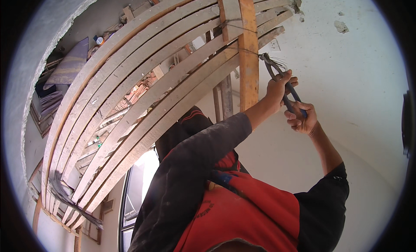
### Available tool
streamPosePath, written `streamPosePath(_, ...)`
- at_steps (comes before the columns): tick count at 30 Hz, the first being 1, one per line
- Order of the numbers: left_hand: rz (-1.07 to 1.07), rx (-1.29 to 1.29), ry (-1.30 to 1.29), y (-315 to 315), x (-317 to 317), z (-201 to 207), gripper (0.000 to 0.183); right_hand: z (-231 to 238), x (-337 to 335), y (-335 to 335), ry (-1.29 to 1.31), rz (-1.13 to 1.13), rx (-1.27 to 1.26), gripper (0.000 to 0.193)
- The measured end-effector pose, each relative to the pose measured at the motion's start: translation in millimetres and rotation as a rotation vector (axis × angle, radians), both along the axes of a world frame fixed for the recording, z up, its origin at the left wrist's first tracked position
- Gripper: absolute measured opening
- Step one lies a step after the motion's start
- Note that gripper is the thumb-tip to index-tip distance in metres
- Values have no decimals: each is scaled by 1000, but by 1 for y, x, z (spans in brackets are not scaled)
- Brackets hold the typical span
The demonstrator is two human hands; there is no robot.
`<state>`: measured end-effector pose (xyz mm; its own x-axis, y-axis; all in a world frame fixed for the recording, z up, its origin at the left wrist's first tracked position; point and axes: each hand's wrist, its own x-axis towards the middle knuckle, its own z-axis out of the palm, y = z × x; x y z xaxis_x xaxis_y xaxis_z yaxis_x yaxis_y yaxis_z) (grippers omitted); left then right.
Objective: The person uses pliers to cut and manipulate metal wires, securing them to a wooden frame structure. They handle bundles of wire, separating strands and twisting them around the wooden slats to fasten the components together.
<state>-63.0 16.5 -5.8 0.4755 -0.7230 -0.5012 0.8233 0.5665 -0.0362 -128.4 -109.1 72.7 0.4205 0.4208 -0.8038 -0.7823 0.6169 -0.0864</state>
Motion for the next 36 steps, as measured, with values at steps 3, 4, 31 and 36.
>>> streamPosePath(3, -83, -27, 63, 7, 0, 6, 21, 10, -2, 9, -73, 188, -286, 49)
streamPosePath(4, 16, -35, 98, 4, 1, 8, 19, 19, 5, 15, -84, 259, -506, 49)
streamPosePath(31, -72, 340, -100, -2, -8, 9, 43, 12, 10, 5, -179, 390, -638, 72)
streamPosePath(36, -69, 519, -99, -26, -4, 9, 41, 38, 27, 41, -495, 1276, -1572, 64)
